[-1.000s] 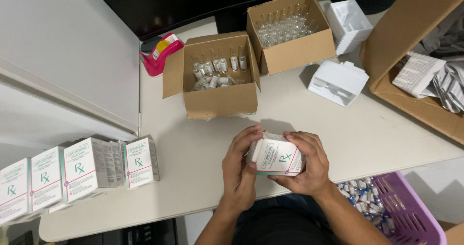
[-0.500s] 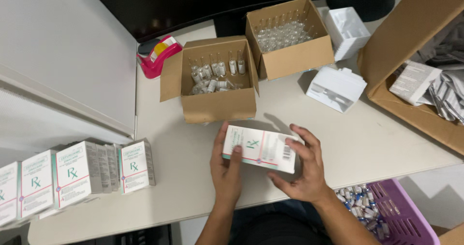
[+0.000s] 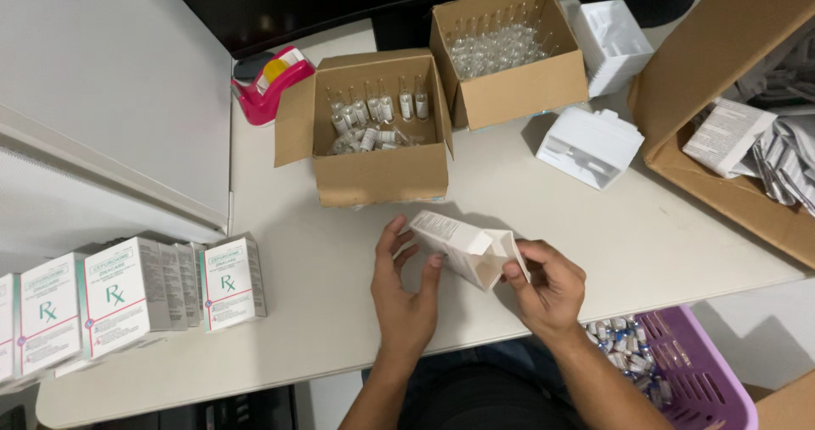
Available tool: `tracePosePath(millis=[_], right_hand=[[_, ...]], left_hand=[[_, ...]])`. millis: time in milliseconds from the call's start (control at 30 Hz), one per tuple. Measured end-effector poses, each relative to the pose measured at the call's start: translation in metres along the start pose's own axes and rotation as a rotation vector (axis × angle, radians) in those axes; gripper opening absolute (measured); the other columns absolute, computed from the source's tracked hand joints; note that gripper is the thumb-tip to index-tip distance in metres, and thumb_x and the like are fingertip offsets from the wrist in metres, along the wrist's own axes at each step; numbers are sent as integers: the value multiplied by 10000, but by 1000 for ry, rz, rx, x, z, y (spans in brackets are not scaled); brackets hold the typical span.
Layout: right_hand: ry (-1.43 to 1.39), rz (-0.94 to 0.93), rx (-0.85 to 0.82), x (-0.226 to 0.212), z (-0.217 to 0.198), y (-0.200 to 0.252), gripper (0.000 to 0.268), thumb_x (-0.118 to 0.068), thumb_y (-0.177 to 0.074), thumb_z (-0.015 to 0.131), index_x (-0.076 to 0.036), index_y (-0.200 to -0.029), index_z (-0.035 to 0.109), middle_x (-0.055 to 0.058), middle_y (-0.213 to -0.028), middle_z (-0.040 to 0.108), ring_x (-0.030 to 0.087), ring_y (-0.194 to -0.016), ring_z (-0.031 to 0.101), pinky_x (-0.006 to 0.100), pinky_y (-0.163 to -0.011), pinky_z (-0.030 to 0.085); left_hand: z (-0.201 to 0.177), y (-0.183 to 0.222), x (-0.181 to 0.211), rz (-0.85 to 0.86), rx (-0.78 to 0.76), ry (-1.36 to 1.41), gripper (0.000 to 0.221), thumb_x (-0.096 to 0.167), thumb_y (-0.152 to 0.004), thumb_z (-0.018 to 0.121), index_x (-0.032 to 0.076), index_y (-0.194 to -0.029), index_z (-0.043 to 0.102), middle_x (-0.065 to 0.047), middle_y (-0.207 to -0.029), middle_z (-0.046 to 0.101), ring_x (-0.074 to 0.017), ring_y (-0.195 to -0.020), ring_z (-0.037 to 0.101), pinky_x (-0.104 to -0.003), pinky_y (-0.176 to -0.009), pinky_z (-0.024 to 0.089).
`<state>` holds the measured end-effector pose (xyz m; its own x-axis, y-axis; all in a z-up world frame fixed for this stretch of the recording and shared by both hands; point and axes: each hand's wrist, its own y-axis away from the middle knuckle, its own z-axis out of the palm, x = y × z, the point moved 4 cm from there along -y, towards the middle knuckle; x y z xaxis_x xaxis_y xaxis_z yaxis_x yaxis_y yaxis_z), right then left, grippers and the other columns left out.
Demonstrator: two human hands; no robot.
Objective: The person assembles medical kits by placing small vials and folded instruction leaflets into white plastic trays, then inserting the trays into labeled cardboard boxes. The person handles vials, leaflets, trays, and boxes repeatedly.
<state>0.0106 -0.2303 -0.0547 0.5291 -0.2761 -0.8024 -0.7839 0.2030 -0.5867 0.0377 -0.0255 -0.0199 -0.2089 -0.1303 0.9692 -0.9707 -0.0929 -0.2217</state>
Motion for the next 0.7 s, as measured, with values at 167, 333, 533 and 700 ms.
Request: tracePosePath(millis=[167,333,533,700], right_hand=[[3,88,11,3,-4,8,304,-224,-1024,653,53,-1150,660,84,-856,742,92,-731,693,210,-652,565],[-26,-41,-85,0,0,9,281,-208,-1076,622,42,-1205,610,132,-1038,737,134,-898,709,262,-793,593],[-379,-75,-155,-9,4,-3,464,-225,-1024,699,32,-1346,486,178,-1192,715,200,-1038,755,335,-891,661],[-186,-206,-213,-24,8,-14,636,-189,-822,870,16,-1330,548,178,-1184,723,254,-1081,734,374,-955,631]], left_hand=[[7,5,18,207,-171,-237,1095,330,-669,925,15,-1541,341,-253,-1563,378,-414,-1453,413,-508,-1157,413],[17,5,22,241,-243,-310,1220,371,-572,989,63,-1536,308,-261,-1590,216,-460,-1466,337,-526,-1122,446],[14,5,7,-3,-215,-174,1005,272,-703,945,51,-1483,351,-239,-1550,363,-369,-1350,567,-452,-985,562],[14,8,7,42,-176,-178,935,266,-681,971,23,-1404,431,-187,-1313,656,-344,-1199,729,-418,-1014,601]])
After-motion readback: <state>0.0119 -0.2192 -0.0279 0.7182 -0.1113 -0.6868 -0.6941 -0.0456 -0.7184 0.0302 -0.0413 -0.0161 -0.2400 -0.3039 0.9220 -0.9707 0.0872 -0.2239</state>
